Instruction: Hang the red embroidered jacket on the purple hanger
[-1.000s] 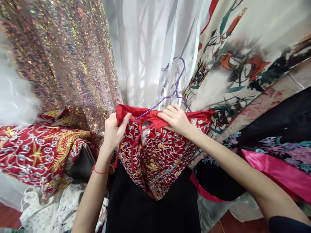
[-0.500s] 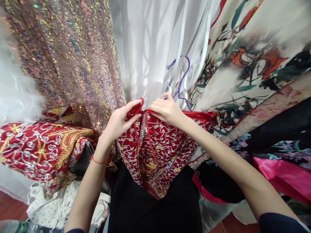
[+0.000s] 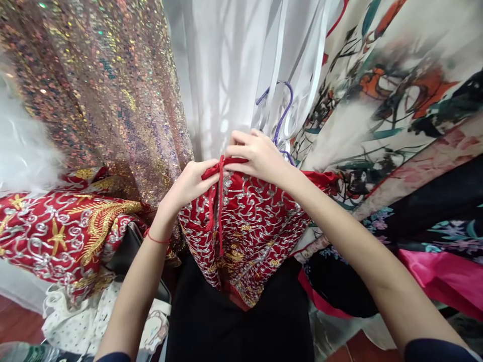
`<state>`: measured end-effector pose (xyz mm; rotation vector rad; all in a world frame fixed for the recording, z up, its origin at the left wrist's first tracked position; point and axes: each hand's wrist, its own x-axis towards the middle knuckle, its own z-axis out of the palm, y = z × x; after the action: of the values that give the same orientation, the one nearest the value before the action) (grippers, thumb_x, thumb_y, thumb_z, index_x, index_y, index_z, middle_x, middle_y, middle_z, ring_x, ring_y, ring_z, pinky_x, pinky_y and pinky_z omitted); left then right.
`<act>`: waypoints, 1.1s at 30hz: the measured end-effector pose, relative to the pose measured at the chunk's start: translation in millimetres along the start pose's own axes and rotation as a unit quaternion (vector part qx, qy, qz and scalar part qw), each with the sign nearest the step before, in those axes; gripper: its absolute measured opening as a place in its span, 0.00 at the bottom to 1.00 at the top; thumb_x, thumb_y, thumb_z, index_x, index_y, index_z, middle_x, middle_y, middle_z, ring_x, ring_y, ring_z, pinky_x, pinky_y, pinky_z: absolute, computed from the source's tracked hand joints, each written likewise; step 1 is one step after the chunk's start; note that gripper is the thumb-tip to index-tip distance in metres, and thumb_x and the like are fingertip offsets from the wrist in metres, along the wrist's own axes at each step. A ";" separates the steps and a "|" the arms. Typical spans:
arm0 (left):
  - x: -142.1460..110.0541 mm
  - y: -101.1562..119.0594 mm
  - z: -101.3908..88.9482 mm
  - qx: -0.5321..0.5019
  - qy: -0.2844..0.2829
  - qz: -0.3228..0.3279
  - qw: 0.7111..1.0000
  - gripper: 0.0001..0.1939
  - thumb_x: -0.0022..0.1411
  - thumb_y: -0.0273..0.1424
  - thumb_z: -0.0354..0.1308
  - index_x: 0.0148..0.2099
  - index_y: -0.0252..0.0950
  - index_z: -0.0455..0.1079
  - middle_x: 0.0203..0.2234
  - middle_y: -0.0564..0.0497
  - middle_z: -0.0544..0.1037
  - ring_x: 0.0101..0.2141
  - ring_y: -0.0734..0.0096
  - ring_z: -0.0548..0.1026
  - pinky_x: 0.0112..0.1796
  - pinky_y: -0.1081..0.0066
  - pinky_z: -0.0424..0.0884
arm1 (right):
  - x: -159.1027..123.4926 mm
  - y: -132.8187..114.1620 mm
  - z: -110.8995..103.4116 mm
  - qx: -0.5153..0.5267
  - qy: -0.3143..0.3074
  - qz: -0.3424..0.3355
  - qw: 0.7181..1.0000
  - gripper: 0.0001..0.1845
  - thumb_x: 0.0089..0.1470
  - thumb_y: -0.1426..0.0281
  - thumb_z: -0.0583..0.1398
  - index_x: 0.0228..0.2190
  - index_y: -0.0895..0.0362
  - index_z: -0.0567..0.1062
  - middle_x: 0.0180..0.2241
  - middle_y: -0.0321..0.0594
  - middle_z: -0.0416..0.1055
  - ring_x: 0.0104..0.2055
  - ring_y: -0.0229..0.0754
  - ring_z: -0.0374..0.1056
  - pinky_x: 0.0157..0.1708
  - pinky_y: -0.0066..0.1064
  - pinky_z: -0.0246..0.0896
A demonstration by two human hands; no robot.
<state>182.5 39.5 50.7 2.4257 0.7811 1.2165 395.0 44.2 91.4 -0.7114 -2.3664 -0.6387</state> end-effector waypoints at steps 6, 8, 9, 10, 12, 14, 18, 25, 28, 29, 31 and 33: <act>-1.9 -10.8 2.1 0.005 -0.019 0.007 1.000 0.11 0.65 0.36 0.57 0.35 0.34 0.74 0.22 0.56 0.71 0.23 0.77 0.62 0.27 0.75 0.60 | -26.8 -43.3 1.4 -0.003 0.217 0.110 0.970 0.10 0.61 0.63 0.58 0.32 0.55 0.71 0.31 0.36 0.69 0.35 0.41 0.64 0.39 0.37 0.58; -3.7 -12.4 2.9 0.023 -0.026 0.014 0.999 0.12 0.67 0.35 0.54 0.38 0.34 0.74 0.25 0.55 0.73 0.25 0.77 0.64 0.29 0.75 0.62 | -48.1 -70.5 20.2 0.024 0.314 0.148 0.938 0.09 0.62 0.68 0.56 0.28 0.54 0.69 0.26 0.34 0.68 0.30 0.38 0.65 0.35 0.34 0.59; -4.5 -13.0 3.5 0.032 -0.025 0.017 0.999 0.12 0.67 0.35 0.54 0.38 0.34 0.74 0.25 0.55 0.73 0.25 0.77 0.64 0.30 0.75 0.63 | -59.0 -84.8 33.8 0.047 0.345 0.191 0.918 0.09 0.62 0.70 0.55 0.28 0.54 0.69 0.25 0.34 0.68 0.28 0.37 0.64 0.32 0.32 0.60; -5.3 -13.6 4.2 0.038 -0.022 0.019 0.999 0.12 0.67 0.35 0.53 0.38 0.34 0.74 0.25 0.55 0.72 0.26 0.77 0.64 0.30 0.75 0.63 | -69.2 -98.9 49.4 0.087 0.344 0.254 0.900 0.09 0.63 0.71 0.55 0.29 0.55 0.70 0.26 0.35 0.70 0.28 0.36 0.65 0.30 0.31 0.61; -6.8 -14.9 5.8 0.045 -0.013 0.023 0.999 0.12 0.68 0.36 0.53 0.37 0.34 0.73 0.25 0.55 0.71 0.26 0.77 0.64 0.30 0.75 0.63 | -86.1 -125.2 82.4 0.194 0.297 0.367 0.860 0.10 0.65 0.70 0.52 0.32 0.55 0.71 0.29 0.38 0.74 0.30 0.37 0.70 0.31 0.30 0.65; -8.3 -16.1 7.4 0.045 -0.006 0.026 0.999 0.13 0.68 0.37 0.53 0.37 0.34 0.72 0.25 0.55 0.70 0.26 0.77 0.64 0.30 0.74 0.63 | -97.8 -146.5 111.8 0.301 0.253 0.446 0.804 0.10 0.66 0.67 0.51 0.35 0.55 0.71 0.31 0.39 0.76 0.32 0.38 0.74 0.34 0.31 0.68; -10.4 -16.4 9.7 0.039 -0.006 0.024 0.999 0.13 0.68 0.37 0.53 0.39 0.35 0.73 0.24 0.56 0.69 0.25 0.78 0.62 0.28 0.75 0.61 | -112.3 -170.3 146.0 0.465 0.162 0.534 0.688 0.12 0.64 0.59 0.52 0.37 0.54 0.68 0.24 0.35 0.74 0.24 0.38 0.73 0.26 0.27 0.66; -11.7 -16.7 10.9 0.026 -0.008 0.021 0.999 0.13 0.68 0.37 0.53 0.39 0.34 0.74 0.25 0.55 0.71 0.25 0.78 0.62 0.27 0.75 0.61 | -119.5 -181.2 161.3 0.474 0.081 0.567 0.669 0.17 0.50 0.56 0.65 0.35 0.55 0.70 0.22 0.31 0.71 0.19 0.35 0.66 0.19 0.25 0.58; -12.8 -17.2 11.5 0.033 -0.003 0.020 0.999 0.13 0.68 0.38 0.54 0.38 0.35 0.74 0.24 0.55 0.71 0.24 0.78 0.62 0.28 0.75 0.62 | -114.3 -183.4 164.8 0.390 0.069 0.572 0.718 0.09 0.54 0.61 0.61 0.32 0.54 0.71 0.23 0.34 0.72 0.22 0.36 0.67 0.25 0.27 0.60; -13.1 -17.2 11.7 0.034 -0.002 0.020 0.999 0.13 0.68 0.38 0.54 0.39 0.35 0.74 0.25 0.55 0.71 0.24 0.77 0.62 0.28 0.74 0.62 | -112.5 -183.9 165.6 0.383 0.065 0.572 0.722 0.07 0.54 0.63 0.59 0.31 0.54 0.71 0.23 0.34 0.73 0.22 0.37 0.67 0.26 0.28 0.60; -13.7 -16.9 11.9 0.035 -0.002 0.023 0.999 0.13 0.68 0.38 0.53 0.41 0.35 0.75 0.26 0.55 0.71 0.25 0.77 0.63 0.29 0.74 0.63 | -109.5 -185.1 166.4 0.395 0.071 0.571 0.716 0.04 0.51 0.67 0.59 0.29 0.54 0.70 0.23 0.34 0.72 0.23 0.38 0.67 0.28 0.29 0.61; -14.1 -16.6 12.1 0.036 -0.005 0.024 0.999 0.14 0.69 0.38 0.53 0.42 0.35 0.75 0.26 0.54 0.72 0.26 0.77 0.63 0.29 0.74 0.63 | -107.5 -186.3 166.3 0.436 0.098 0.570 0.689 0.03 0.49 0.67 0.59 0.27 0.54 0.69 0.22 0.33 0.71 0.23 0.38 0.67 0.28 0.29 0.62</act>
<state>180.0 44.0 26.3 2.5213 0.7808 1.2128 290.6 -33.8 -147.2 -1.2836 -1.2726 0.8589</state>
